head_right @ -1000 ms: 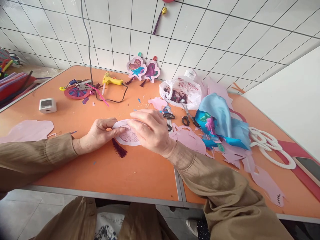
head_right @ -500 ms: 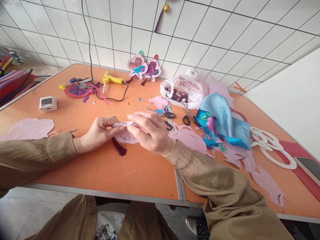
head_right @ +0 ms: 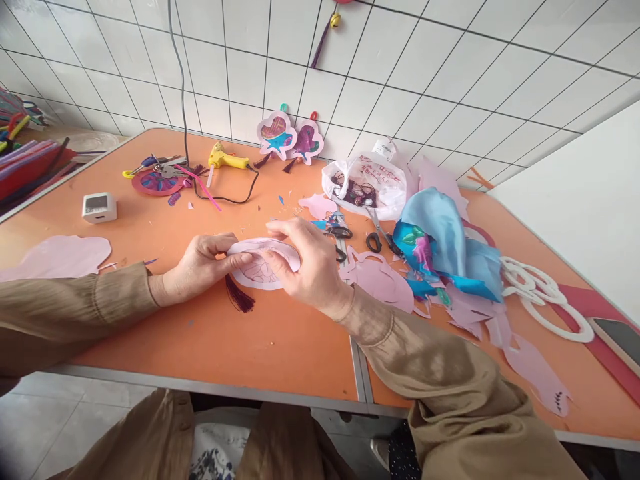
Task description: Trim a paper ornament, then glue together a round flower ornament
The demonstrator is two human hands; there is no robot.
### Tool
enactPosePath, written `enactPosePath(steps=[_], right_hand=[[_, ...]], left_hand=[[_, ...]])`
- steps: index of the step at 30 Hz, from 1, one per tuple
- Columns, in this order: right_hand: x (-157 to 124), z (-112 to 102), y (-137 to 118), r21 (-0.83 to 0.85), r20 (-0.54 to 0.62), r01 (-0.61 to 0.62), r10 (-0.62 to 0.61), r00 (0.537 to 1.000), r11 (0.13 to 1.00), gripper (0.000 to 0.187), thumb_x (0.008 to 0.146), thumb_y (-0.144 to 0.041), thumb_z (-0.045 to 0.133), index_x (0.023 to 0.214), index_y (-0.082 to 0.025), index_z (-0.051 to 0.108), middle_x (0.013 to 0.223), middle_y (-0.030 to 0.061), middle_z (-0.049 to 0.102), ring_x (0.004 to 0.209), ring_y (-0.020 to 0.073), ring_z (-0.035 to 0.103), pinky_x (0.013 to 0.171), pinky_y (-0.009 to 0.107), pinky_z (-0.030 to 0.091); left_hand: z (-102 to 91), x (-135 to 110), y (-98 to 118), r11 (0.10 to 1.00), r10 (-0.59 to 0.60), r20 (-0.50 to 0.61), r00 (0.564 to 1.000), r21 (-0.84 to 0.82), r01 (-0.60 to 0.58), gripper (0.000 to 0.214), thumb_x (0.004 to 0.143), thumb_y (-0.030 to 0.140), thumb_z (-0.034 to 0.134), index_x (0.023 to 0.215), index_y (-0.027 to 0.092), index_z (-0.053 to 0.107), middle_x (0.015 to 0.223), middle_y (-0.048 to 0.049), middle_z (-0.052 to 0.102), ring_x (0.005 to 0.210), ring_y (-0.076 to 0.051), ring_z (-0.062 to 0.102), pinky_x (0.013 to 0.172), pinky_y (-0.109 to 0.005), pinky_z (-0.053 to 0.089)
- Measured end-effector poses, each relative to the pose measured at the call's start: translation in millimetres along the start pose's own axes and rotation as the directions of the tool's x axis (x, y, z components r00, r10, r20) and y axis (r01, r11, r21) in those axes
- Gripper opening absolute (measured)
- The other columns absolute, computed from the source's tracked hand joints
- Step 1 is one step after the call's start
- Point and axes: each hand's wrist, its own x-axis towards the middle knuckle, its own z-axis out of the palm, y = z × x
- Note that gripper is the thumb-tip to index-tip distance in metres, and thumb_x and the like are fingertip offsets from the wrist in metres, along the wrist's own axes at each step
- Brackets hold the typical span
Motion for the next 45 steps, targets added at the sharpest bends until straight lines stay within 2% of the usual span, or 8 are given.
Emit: enactPosePath(steps=[6, 14, 23, 30, 34, 39, 42, 45], right_hand=[[4, -1, 0, 0.25, 0.145, -0.428, 0.403, 0.904, 0.869, 0.032, 0.088, -0.032, 0.061, 0.061, -0.019, 0.054, 0.054, -0.0045, 0.047, 0.052, 0.0088, 0.042, 0.051, 0.026, 0.036], [8, -1, 0, 0.353, 0.415, -0.6, 0.455, 0.788, 0.718, 0.023, 0.082, -0.038, 0.067, 0.077, -0.016, 0.067, 0.071, 0.0013, 0.064, 0.066, 0.0136, 0.057, 0.058, 0.028, 0.044], [2, 8, 7, 0.428, 0.376, -0.685, 0.572, 0.728, 0.59, 0.028, 0.078, -0.04, 0.071, 0.065, -0.017, 0.063, 0.058, -0.0032, 0.053, 0.055, 0.0094, 0.046, 0.05, 0.025, 0.035], [-1, 12, 6, 0.42, 0.428, -0.66, 0.506, 0.749, 0.623, 0.023, 0.079, -0.037, 0.069, 0.069, -0.016, 0.066, 0.065, -0.0011, 0.061, 0.06, 0.0112, 0.053, 0.055, 0.026, 0.04], [-1, 12, 5, 0.429, 0.332, -0.623, 0.528, 0.782, 0.654, 0.025, 0.078, -0.037, 0.068, 0.065, -0.017, 0.063, 0.063, -0.0019, 0.058, 0.059, 0.0102, 0.05, 0.056, 0.027, 0.04], [1, 10, 1, 0.373, 0.484, -0.679, 0.492, 0.724, 0.632, 0.025, 0.078, -0.04, 0.07, 0.071, -0.016, 0.066, 0.064, -0.0015, 0.059, 0.06, 0.0108, 0.05, 0.054, 0.025, 0.038], [0, 12, 2, 0.371, 0.42, -0.677, 0.535, 0.733, 0.636, 0.026, 0.076, -0.038, 0.071, 0.066, -0.017, 0.061, 0.06, -0.0036, 0.052, 0.057, 0.0098, 0.045, 0.052, 0.025, 0.034], [-2, 16, 7, 0.426, 0.241, -0.665, 0.632, 0.737, 0.613, 0.026, 0.078, -0.037, 0.068, 0.064, -0.018, 0.057, 0.061, -0.0041, 0.048, 0.059, 0.0099, 0.042, 0.054, 0.026, 0.034]], left_hand=[[-1.9, 4, 5, 0.981, -0.114, 0.065, 0.991, -0.153, 0.123, 0.046, 0.079, 0.056, 0.07, 0.063, 0.014, 0.061, 0.06, -0.0013, 0.055, 0.057, -0.013, 0.053, 0.051, -0.026, 0.043], [-2.3, 7, 0, 0.968, -0.159, 0.191, 0.968, -0.16, 0.191, 0.048, 0.08, 0.053, 0.069, 0.058, 0.016, 0.049, 0.055, 0.0025, 0.046, 0.051, -0.007, 0.041, 0.045, -0.021, 0.033], [-4.6, 8, 7, 0.955, -0.17, 0.281, 0.944, -0.189, 0.228, 0.051, 0.084, 0.06, 0.062, 0.064, 0.014, 0.058, 0.056, -0.0011, 0.056, 0.05, -0.011, 0.05, 0.049, -0.024, 0.041], [-2.7, 10, 1, 0.988, -0.1, 0.298, 0.949, -0.08, 0.129, 0.044, 0.082, 0.049, 0.067, 0.059, 0.014, 0.055, 0.055, 0.0024, 0.045, 0.052, -0.008, 0.039, 0.046, -0.02, 0.032], [-3.7, 12, 0, 0.98, -0.117, 0.292, 0.949, -0.118, 0.157, 0.037, 0.078, 0.046, 0.071, 0.067, 0.012, 0.062, 0.059, 0.0013, 0.053, 0.055, -0.009, 0.046, 0.049, -0.02, 0.037], [-4.1, 12, -2, 0.984, -0.123, 0.304, 0.945, -0.084, 0.155, 0.037, 0.076, 0.047, 0.073, 0.066, 0.012, 0.064, 0.058, 0.0009, 0.056, 0.055, -0.01, 0.049, 0.051, -0.022, 0.04], [-4.0, 11, -2, 0.975, -0.104, 0.204, 0.973, -0.174, 0.141, 0.045, 0.083, 0.058, 0.065, 0.081, 0.013, 0.069, 0.078, -0.0056, 0.069, 0.072, -0.016, 0.061, 0.064, -0.027, 0.05], [-3.5, 9, -2, 0.968, -0.086, -0.053, 0.995, -0.243, 0.07, 0.051, 0.087, 0.062, 0.058, 0.108, 0.016, 0.067, 0.114, -0.0103, 0.07, 0.099, -0.022, 0.063, 0.082, -0.032, 0.053]])
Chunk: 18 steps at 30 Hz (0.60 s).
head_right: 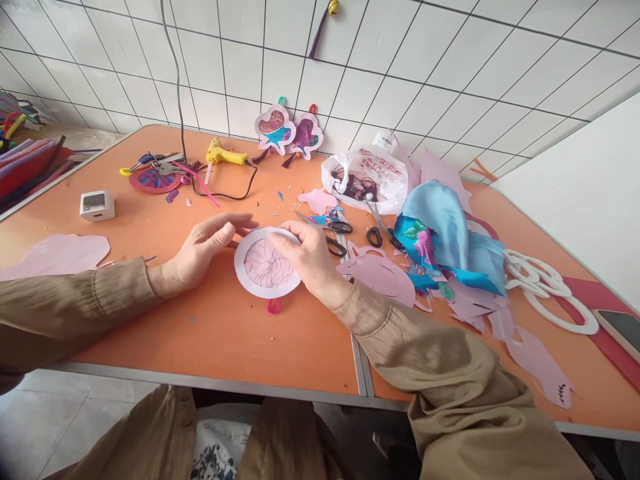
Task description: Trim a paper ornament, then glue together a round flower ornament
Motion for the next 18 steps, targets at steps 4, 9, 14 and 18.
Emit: enactPosePath(steps=[4, 9, 14, 18], right_hand=[[3, 1, 7, 0.052, -0.168, -0.011, 0.02, 0.986, 0.999, 0.026, 0.078, -0.034, 0.066, 0.062, -0.02, 0.051, 0.06, -0.0052, 0.041, 0.058, 0.0095, 0.037, 0.055, 0.027, 0.032], [2, 3, 14, 0.034, -0.173, -0.007, 0.013, 0.985, 0.999, 0.028, 0.083, -0.043, 0.065, 0.071, -0.021, 0.054, 0.067, -0.0028, 0.049, 0.064, 0.012, 0.045, 0.06, 0.028, 0.04], [-3, 5, 17, 0.041, -0.071, -0.016, 0.019, 0.997, 0.999, 0.029, 0.084, -0.045, 0.065, 0.071, -0.02, 0.056, 0.067, -0.0025, 0.049, 0.063, 0.0117, 0.045, 0.058, 0.027, 0.038], [-4, 2, 13, 0.133, 0.018, -0.028, 0.026, 0.999, 0.991, 0.03, 0.085, -0.043, 0.062, 0.069, -0.019, 0.055, 0.065, -0.0026, 0.048, 0.062, 0.0114, 0.044, 0.056, 0.027, 0.035]], left_hand=[[-0.2, -1, 1, 0.991, 0.074, -0.155, 0.985, 0.119, -0.056, 0.042, 0.088, 0.057, 0.056, 0.087, 0.015, 0.063, 0.092, -0.0072, 0.066, 0.088, -0.019, 0.059, 0.075, -0.03, 0.048], [0.3, -1, 8, 0.97, -0.037, 0.099, 0.994, 0.243, 0.012, 0.052, 0.086, 0.064, 0.052, 0.065, 0.016, 0.054, 0.063, 0.0007, 0.048, 0.062, -0.012, 0.044, 0.058, -0.027, 0.035], [2.2, 1, 4, 0.992, -0.091, 0.183, 0.979, 0.102, 0.073, 0.047, 0.082, 0.058, 0.062, 0.068, 0.014, 0.058, 0.063, 0.0014, 0.048, 0.062, -0.011, 0.043, 0.058, -0.025, 0.036], [2.1, 0, 0, 0.994, -0.084, 0.165, 0.983, 0.09, 0.07, 0.043, 0.083, 0.051, 0.064, 0.064, 0.013, 0.058, 0.063, 0.0003, 0.05, 0.061, -0.01, 0.044, 0.057, -0.025, 0.037]])
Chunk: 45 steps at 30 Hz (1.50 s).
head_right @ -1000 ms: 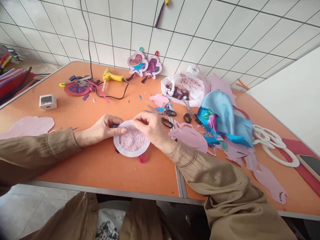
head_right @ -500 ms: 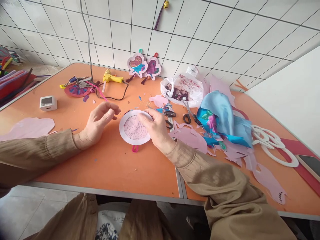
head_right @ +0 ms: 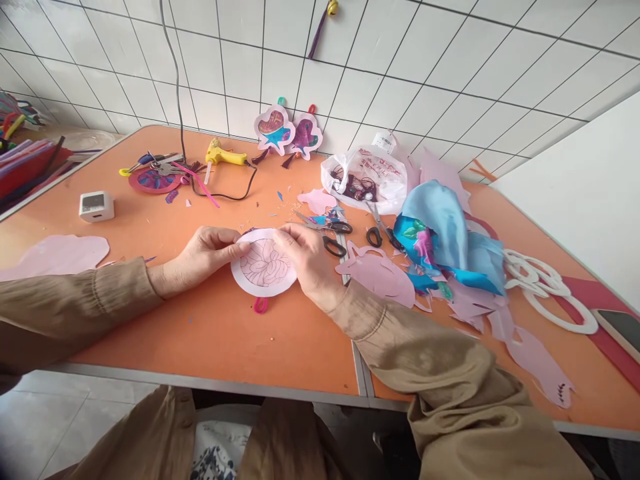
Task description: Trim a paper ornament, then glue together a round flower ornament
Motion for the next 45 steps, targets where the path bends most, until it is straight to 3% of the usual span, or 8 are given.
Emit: enactPosePath(steps=[10, 18, 25, 29, 33, 38, 42, 45], right_hand=[[-5, 5, -20, -0.227, 0.093, 0.005, 0.016, 0.996, 0.974, 0.021, 0.077, -0.034, 0.059, 0.064, -0.02, 0.051, 0.059, -0.0049, 0.041, 0.057, 0.0095, 0.038, 0.052, 0.027, 0.031], [-4, 2, -11, -0.089, 0.158, -0.097, 0.11, 0.981, 0.991, 0.03, 0.079, -0.046, 0.062, 0.069, -0.018, 0.054, 0.061, -0.0043, 0.042, 0.057, 0.0094, 0.038, 0.05, 0.026, 0.029], [-5, 6, -12, -0.112, 0.133, -0.179, 0.193, 0.972, 0.977, 0.032, 0.066, -0.043, 0.077, 0.069, -0.016, 0.061, 0.066, 0.0002, 0.054, 0.063, 0.0137, 0.049, 0.055, 0.029, 0.039], [-6, 7, -8, -0.061, 0.103, -0.143, 0.149, 0.983, 0.988, 0.03, 0.073, -0.045, 0.074, 0.075, -0.017, 0.063, 0.071, 0.0008, 0.058, 0.066, 0.014, 0.051, 0.057, 0.029, 0.04], [-4, 4, -7, -0.102, 0.091, -0.071, 0.081, 0.993, 0.992, 0.033, 0.076, -0.046, 0.071, 0.066, -0.019, 0.057, 0.062, -0.0031, 0.047, 0.06, 0.0108, 0.041, 0.053, 0.026, 0.032], [0, 5, 0, -0.038, -0.093, -0.012, 0.008, 0.996, 0.999, 0.039, 0.077, -0.044, 0.07, 0.059, -0.02, 0.045, 0.06, -0.0048, 0.037, 0.06, 0.0098, 0.033, 0.054, 0.027, 0.028], [2, 3, 0, -0.008, -0.139, 0.001, -0.002, 0.99, 1.0, 0.037, 0.08, -0.044, 0.067, 0.061, -0.021, 0.044, 0.061, -0.0049, 0.036, 0.06, 0.0102, 0.033, 0.056, 0.028, 0.029], [2, -3, -10, -0.137, -0.161, 0.138, -0.16, 0.974, 0.981, 0.026, 0.083, -0.04, 0.064, 0.072, -0.022, 0.049, 0.071, -0.0028, 0.047, 0.068, 0.0127, 0.046, 0.065, 0.029, 0.039]], left_hand=[[1.3, -1, 3, 0.999, -0.006, 0.101, 0.995, -0.053, 0.011, 0.043, 0.08, 0.051, 0.068, 0.062, 0.014, 0.058, 0.059, 0.0019, 0.046, 0.054, -0.008, 0.041, 0.049, -0.022, 0.032], [-0.3, 0, -1, 0.996, -0.034, 0.082, 0.996, -0.077, 0.041, 0.042, 0.08, 0.048, 0.07, 0.06, 0.013, 0.058, 0.056, 0.0015, 0.049, 0.051, -0.008, 0.042, 0.047, -0.022, 0.032], [-0.3, 3, 0, 0.984, -0.075, 0.029, 0.997, -0.161, 0.079, 0.038, 0.074, 0.048, 0.075, 0.067, 0.011, 0.066, 0.06, -0.0001, 0.058, 0.054, -0.01, 0.05, 0.05, -0.022, 0.039], [-1.2, 5, -1, 0.985, -0.102, 0.095, 0.99, -0.127, 0.113, 0.031, 0.065, 0.038, 0.083, 0.076, 0.012, 0.071, 0.07, -0.0022, 0.069, 0.064, -0.014, 0.061, 0.06, -0.024, 0.049], [-2.3, 7, -1, 0.989, -0.149, 0.072, 0.986, 0.019, 0.148, 0.028, 0.062, 0.034, 0.085, 0.07, 0.012, 0.069, 0.063, 0.0004, 0.066, 0.058, -0.012, 0.06, 0.054, -0.022, 0.046], [-2.9, 6, 4, 0.981, -0.155, 0.124, 0.98, -0.102, 0.168, 0.034, 0.064, 0.039, 0.085, 0.081, 0.012, 0.073, 0.071, -0.0033, 0.073, 0.06, -0.014, 0.064, 0.057, -0.024, 0.052], [-2.3, 5, 6, 0.969, -0.218, 0.083, 0.972, -0.096, 0.226, 0.031, 0.065, 0.037, 0.083, 0.077, 0.011, 0.071, 0.055, -0.0009, 0.066, 0.041, -0.009, 0.051, 0.04, -0.02, 0.039], [-2.6, 5, 7, 0.967, -0.236, 0.097, 0.967, -0.075, 0.244, 0.027, 0.066, 0.036, 0.08, 0.066, 0.012, 0.068, 0.043, 0.0027, 0.054, 0.034, -0.007, 0.041, 0.034, -0.019, 0.03]])
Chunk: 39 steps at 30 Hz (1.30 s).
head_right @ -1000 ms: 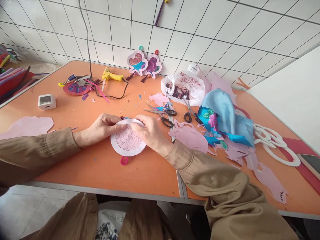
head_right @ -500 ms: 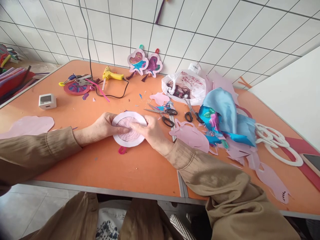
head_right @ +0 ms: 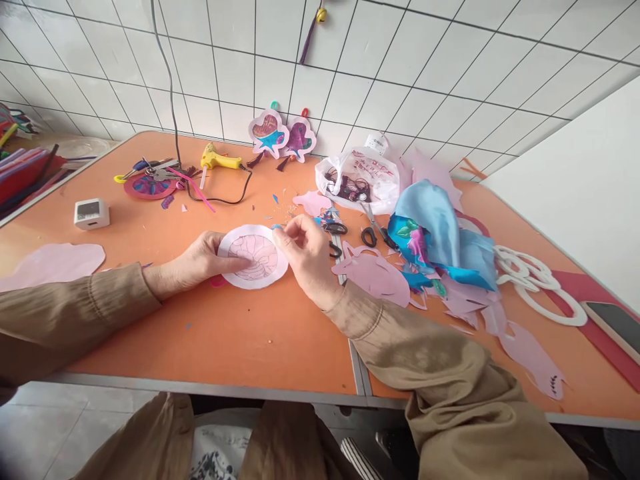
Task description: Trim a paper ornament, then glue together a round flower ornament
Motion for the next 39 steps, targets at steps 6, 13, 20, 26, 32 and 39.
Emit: enactPosePath(steps=[6, 13, 20, 26, 32, 39], right_hand=[[4, -5, -21, -0.137, 0.382, 0.152, -0.09, 0.92, 0.979, 0.023, 0.083, -0.042, 0.066, 0.09, -0.021, 0.06, 0.09, 0.0033, 0.063, 0.088, 0.0195, 0.058, 0.081, 0.034, 0.045], [5, -1, -14, -0.145, 0.251, -0.102, 0.136, 0.958, 0.984, 0.036, 0.074, -0.046, 0.072, 0.063, -0.019, 0.05, 0.062, -0.0041, 0.042, 0.061, 0.0108, 0.039, 0.055, 0.028, 0.031], [3, 4, -8, 0.113, 0.171, -0.299, 0.278, 0.945, 0.947, 0.028, 0.067, -0.041, 0.078, 0.069, -0.018, 0.061, 0.067, -0.0016, 0.056, 0.064, 0.0124, 0.049, 0.056, 0.027, 0.039], [-4, 8, -5, 0.234, 0.168, -0.397, 0.365, 0.916, 0.888, 0.027, 0.068, -0.041, 0.076, 0.076, -0.019, 0.064, 0.068, -0.0022, 0.057, 0.059, 0.0101, 0.045, 0.047, 0.024, 0.033], [-4, 4, -5, 0.187, 0.192, -0.242, 0.207, 0.96, 0.952, 0.017, 0.074, -0.034, 0.07, 0.072, -0.019, 0.062, 0.07, -0.002, 0.056, 0.067, 0.0122, 0.051, 0.061, 0.027, 0.042], [-5, 5, -1, 0.124, 0.198, -0.244, 0.217, 0.956, 0.962, 0.037, 0.076, -0.047, 0.071, 0.06, -0.02, 0.051, 0.065, -0.0011, 0.048, 0.068, 0.0139, 0.046, 0.063, 0.029, 0.041]], left_hand=[[-1.0, 0, 1, 0.997, 0.055, 0.063, 0.996, -0.06, -0.052, 0.02, 0.061, 0.025, 0.083, 0.059, 0.013, 0.067, 0.048, 0.0043, 0.057, 0.044, -0.006, 0.048, 0.044, -0.017, 0.036], [-0.6, 2, -5, 0.942, 0.056, -0.058, 0.997, -0.328, -0.072, 0.03, 0.062, 0.034, 0.089, 0.077, 0.011, 0.077, 0.078, -0.0076, 0.077, 0.07, -0.018, 0.069, 0.069, -0.028, 0.055], [-7.9, 11, -12, 0.841, 0.124, -0.177, 0.976, -0.503, -0.198, 0.046, 0.062, 0.055, 0.087, 0.064, 0.014, 0.067, 0.062, -0.0008, 0.065, 0.057, -0.012, 0.06, 0.054, -0.023, 0.05], [-5.6, 7, -13, 0.93, 0.141, -0.098, 0.985, -0.327, -0.166, 0.04, 0.067, 0.05, 0.086, 0.074, 0.012, 0.076, 0.071, -0.0062, 0.074, 0.066, -0.015, 0.065, 0.065, -0.025, 0.053], [-2.9, 6, -13, 0.914, 0.071, -0.125, 0.99, -0.389, -0.114, 0.034, 0.066, 0.043, 0.086, 0.069, 0.011, 0.077, 0.071, -0.0093, 0.076, 0.065, -0.019, 0.068, 0.065, -0.029, 0.054], [-1.5, 8, -10, 0.856, 0.024, -0.214, 0.977, -0.5, -0.13, 0.035, 0.065, 0.042, 0.088, 0.069, 0.01, 0.075, 0.069, -0.0103, 0.075, 0.062, -0.018, 0.068, 0.06, -0.028, 0.054]])
